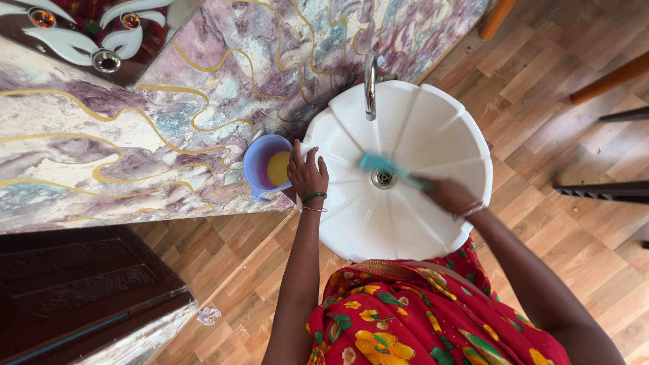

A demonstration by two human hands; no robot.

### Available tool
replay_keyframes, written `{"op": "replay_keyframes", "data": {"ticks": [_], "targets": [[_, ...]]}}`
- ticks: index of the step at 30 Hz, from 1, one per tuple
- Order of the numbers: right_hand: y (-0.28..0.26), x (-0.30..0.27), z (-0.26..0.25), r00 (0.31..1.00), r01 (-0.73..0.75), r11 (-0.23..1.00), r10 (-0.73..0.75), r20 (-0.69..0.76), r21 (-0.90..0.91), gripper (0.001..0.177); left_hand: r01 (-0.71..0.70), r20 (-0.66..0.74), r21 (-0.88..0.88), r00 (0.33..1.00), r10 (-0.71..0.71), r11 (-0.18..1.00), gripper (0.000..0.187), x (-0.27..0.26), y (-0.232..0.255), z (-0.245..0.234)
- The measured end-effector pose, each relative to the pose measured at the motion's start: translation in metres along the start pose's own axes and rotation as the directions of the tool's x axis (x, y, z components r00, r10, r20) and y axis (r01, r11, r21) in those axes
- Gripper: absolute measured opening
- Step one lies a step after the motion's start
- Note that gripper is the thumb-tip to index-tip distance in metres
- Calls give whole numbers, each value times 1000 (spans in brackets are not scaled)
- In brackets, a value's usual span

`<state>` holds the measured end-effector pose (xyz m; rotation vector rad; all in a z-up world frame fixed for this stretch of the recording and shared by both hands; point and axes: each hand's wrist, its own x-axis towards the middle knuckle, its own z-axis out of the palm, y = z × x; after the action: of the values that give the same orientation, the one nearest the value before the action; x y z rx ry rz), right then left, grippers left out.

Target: The person scrubs a white, flower-shaped sink with a blue brush, focusing on the basin and drain area. They repeatedly dip the brush into a purple cup containing a yellow liquid to apply cleaning solution. The person also scrubs the faucet and the sink's rim.

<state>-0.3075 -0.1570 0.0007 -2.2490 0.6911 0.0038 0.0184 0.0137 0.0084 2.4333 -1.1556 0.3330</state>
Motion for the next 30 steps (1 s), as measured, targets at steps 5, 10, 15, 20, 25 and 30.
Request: {"op": "replay_keyframes", "data": {"ticks": [5, 10, 15, 20, 25, 30], "targets": [[-1, 44, -51, 948, -172, 982, 185, -258, 71, 55, 12, -17, 4, 1000, -12, 1000, 26, 1, 3, 0], [-6, 61, -9, 966, -16, 964, 83, -244, 265, 54, -2, -26, 11, 1000, 3, 1000, 28, 3, 5, -2], [-8, 57, 2, 971, 153, 950, -195, 135, 271, 54, 33, -41, 19, 999, -32, 999, 38, 4, 7, -2], [-27, 65, -8, 976, -192, 970, 204, -73, 148, 56, 56, -50, 8, 997, -55, 998, 40, 8, 10, -2], [-22, 62, 3, 961, -126, 962, 179, -212, 243, 53, 66, -65, 19, 996, -65, 998, 39, 10, 14, -4], [-5, 63, 37, 964, 147, 961, -192, 184, 232, 56, 68, -55, -9, 996, -69, 998, 38, 8, 13, -4]]}}
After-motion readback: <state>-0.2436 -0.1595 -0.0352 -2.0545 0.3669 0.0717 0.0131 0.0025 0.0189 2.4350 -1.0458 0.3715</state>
